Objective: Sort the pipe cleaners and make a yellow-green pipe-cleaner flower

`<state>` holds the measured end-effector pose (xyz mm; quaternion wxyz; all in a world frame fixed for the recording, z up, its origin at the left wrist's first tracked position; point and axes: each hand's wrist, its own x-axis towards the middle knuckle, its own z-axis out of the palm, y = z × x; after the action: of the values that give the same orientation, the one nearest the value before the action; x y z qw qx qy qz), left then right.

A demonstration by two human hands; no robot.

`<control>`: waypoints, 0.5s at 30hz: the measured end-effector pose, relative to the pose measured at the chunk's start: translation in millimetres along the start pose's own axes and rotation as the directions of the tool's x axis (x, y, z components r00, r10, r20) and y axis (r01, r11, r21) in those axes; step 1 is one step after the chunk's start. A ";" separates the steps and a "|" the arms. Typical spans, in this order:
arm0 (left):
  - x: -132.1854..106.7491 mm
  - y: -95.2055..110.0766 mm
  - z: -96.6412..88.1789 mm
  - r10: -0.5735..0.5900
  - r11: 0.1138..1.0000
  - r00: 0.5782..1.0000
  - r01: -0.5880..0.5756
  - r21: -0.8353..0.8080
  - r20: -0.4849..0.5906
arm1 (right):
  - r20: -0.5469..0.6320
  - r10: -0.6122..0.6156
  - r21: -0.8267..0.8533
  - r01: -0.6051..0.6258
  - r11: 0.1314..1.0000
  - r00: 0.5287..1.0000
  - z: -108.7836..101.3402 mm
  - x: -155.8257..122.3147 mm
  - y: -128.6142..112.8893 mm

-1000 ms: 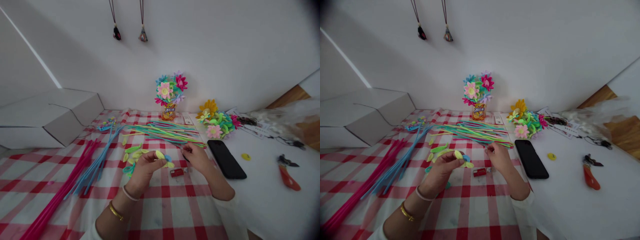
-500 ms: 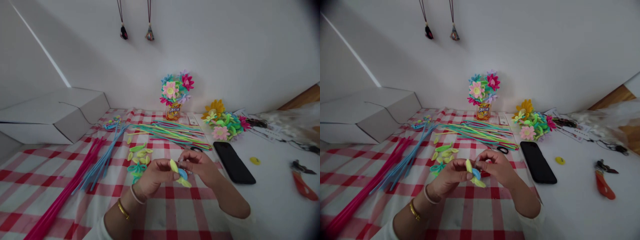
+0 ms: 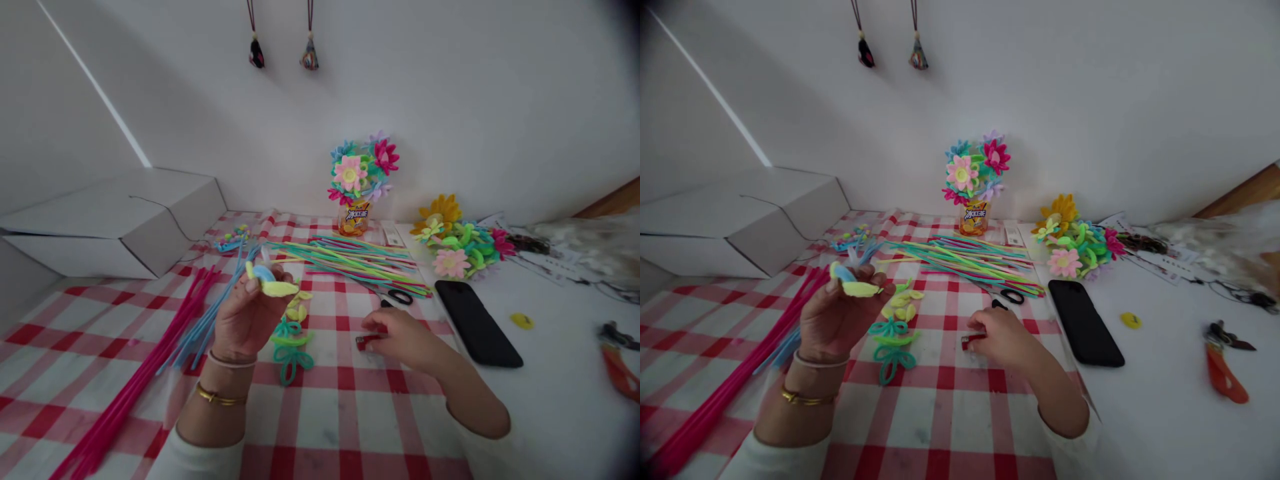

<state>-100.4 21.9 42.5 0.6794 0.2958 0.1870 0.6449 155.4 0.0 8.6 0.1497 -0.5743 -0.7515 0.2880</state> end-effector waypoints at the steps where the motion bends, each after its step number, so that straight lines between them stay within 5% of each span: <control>1: -0.7 -2.3 0.5 -0.023 1.000 1.000 0.023 0.019 0.004 | 0.028 -0.018 -0.076 0.020 0.997 0.999 1.7 -0.3 1.9; 6: -8.5 -28.7 12.8 -0.238 0.939 0.967 0.205 0.275 0.091 | 0.060 -0.023 -0.212 0.035 0.977 0.998 3.3 -1.8 5.9; 10: -13.5 -46.1 20.0 -0.391 0.867 0.902 0.292 0.404 0.186 | -0.075 -0.001 0.242 0.020 0.970 0.997 -6.1 -2.3 -3.0; 12: -14.4 -50.3 20.1 -0.416 0.854 0.888 0.307 0.420 0.197 | -0.127 0.002 0.500 0.062 0.864 0.992 -11.6 -3.1 -10.0; 15: -14.4 -52.3 17.4 -0.421 0.849 0.888 0.315 0.424 0.183 | -0.145 0.002 0.669 0.096 0.737 0.989 -15.5 -4.7 -17.3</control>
<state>-50.7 5.2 20.2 0.7391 0.4656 0.2689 0.4057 152.0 -3.5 31.7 0.4053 -0.4805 -0.5987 0.4964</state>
